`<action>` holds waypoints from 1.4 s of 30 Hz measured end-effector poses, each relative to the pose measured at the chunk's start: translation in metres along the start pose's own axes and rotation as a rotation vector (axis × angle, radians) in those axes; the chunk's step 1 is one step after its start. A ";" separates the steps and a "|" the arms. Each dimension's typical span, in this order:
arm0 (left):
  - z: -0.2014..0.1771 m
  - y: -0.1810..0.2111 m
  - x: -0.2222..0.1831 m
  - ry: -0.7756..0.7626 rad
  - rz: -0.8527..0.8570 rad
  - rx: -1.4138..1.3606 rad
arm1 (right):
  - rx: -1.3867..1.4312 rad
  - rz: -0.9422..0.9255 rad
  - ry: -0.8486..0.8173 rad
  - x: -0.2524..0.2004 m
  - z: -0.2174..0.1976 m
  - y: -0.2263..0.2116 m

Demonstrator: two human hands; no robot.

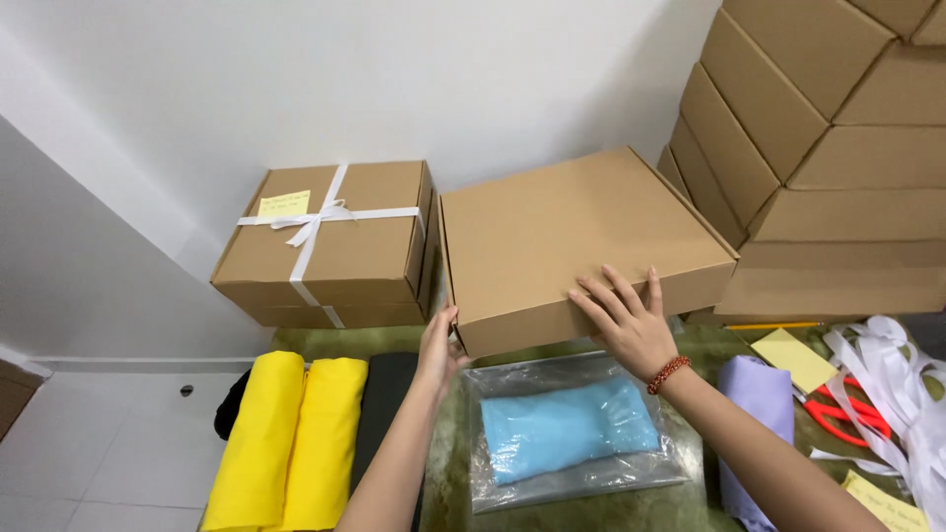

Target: The person places a yellow sticky note on a cardboard box, then wraps a folded light blue cloth in a clear plastic bag. They place the wrapped cloth into a cardboard box, close the lid, and tie the box with a white ribbon.

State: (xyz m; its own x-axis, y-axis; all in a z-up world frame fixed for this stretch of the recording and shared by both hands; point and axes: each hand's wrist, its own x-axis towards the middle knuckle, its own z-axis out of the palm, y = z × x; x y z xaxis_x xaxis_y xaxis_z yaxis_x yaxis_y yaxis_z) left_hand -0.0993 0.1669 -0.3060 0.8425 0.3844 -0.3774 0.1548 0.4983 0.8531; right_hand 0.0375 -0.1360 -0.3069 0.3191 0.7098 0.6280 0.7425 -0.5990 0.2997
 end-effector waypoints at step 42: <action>-0.034 -0.016 -0.016 0.298 -0.244 -0.056 | -0.011 0.367 0.029 0.260 0.053 0.068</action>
State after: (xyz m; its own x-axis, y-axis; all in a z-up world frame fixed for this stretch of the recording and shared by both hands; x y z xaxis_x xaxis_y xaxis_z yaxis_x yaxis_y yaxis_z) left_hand -0.1324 0.1792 -0.3255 0.5965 0.4536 -0.6622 0.2969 0.6418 0.7070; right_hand 0.2022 0.0272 -0.1609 0.5462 0.4360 0.7152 0.5751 -0.8160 0.0582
